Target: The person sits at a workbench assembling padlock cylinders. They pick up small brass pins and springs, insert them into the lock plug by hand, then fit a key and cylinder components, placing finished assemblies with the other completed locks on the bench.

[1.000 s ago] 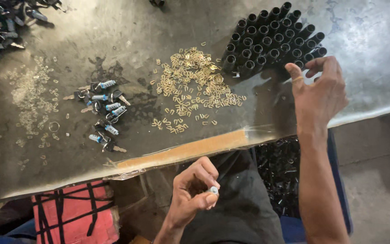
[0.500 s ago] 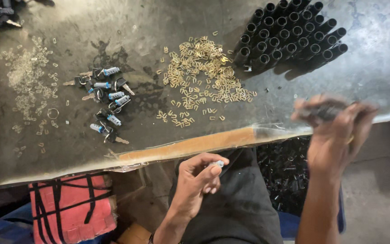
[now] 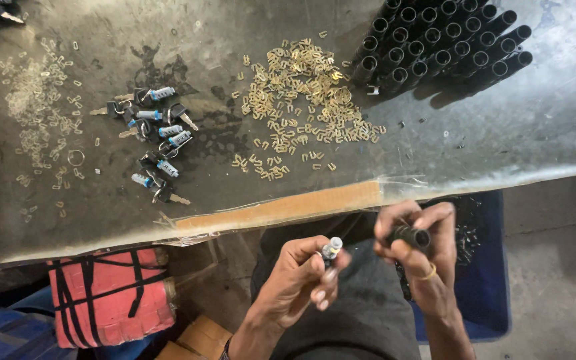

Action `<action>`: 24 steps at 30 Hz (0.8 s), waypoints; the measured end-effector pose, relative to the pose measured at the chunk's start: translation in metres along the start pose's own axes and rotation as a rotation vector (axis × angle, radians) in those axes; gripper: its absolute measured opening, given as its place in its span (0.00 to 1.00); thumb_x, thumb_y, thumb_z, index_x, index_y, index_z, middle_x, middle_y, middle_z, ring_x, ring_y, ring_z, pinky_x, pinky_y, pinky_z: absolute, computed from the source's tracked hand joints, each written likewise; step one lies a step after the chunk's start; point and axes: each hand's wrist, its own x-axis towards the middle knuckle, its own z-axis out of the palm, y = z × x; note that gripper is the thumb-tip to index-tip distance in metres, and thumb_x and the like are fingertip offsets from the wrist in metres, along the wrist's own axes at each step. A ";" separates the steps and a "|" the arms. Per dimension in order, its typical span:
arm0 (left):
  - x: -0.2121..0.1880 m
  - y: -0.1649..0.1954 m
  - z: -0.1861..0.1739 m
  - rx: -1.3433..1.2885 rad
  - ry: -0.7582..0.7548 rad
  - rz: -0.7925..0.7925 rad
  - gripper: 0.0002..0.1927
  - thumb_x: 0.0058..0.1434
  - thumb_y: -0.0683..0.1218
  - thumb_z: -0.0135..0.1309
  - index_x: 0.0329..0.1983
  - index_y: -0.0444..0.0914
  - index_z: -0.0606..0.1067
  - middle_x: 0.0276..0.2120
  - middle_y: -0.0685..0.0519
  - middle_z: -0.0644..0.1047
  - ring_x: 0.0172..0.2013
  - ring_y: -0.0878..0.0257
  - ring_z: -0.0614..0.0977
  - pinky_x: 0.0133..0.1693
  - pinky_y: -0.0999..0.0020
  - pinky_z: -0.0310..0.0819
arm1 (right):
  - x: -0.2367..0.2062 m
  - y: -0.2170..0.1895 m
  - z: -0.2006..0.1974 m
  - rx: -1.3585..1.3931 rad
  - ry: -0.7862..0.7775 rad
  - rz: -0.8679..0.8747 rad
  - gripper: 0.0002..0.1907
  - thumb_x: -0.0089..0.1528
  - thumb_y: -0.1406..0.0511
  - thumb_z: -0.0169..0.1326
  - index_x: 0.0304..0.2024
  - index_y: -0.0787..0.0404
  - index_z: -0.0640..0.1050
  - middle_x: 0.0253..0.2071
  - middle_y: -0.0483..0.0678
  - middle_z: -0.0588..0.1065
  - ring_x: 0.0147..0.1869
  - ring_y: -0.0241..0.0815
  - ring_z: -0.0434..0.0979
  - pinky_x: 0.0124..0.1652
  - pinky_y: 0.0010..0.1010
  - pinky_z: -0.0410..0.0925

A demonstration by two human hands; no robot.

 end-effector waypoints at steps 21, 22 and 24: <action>-0.003 0.002 0.029 1.133 0.209 0.183 0.18 0.74 0.50 0.49 0.31 0.34 0.73 0.19 0.54 0.69 0.20 0.65 0.71 0.24 0.69 0.63 | -0.027 0.024 0.025 -0.159 0.155 -0.118 0.17 0.69 0.54 0.48 0.44 0.59 0.61 0.30 0.56 0.70 0.26 0.35 0.61 0.25 0.25 0.58; -0.004 0.002 0.031 1.234 0.205 0.254 0.16 0.74 0.48 0.50 0.31 0.35 0.72 0.20 0.52 0.70 0.21 0.62 0.73 0.26 0.68 0.65 | -0.028 0.025 0.023 -0.229 0.168 -0.127 0.16 0.69 0.55 0.46 0.44 0.59 0.61 0.29 0.55 0.71 0.26 0.34 0.61 0.25 0.25 0.58; -0.004 0.003 0.035 1.373 0.206 0.336 0.12 0.71 0.44 0.53 0.32 0.35 0.70 0.23 0.48 0.71 0.23 0.54 0.74 0.27 0.65 0.66 | -0.028 0.028 0.020 -0.344 0.144 -0.220 0.14 0.71 0.56 0.44 0.43 0.60 0.62 0.29 0.54 0.71 0.27 0.33 0.62 0.27 0.25 0.58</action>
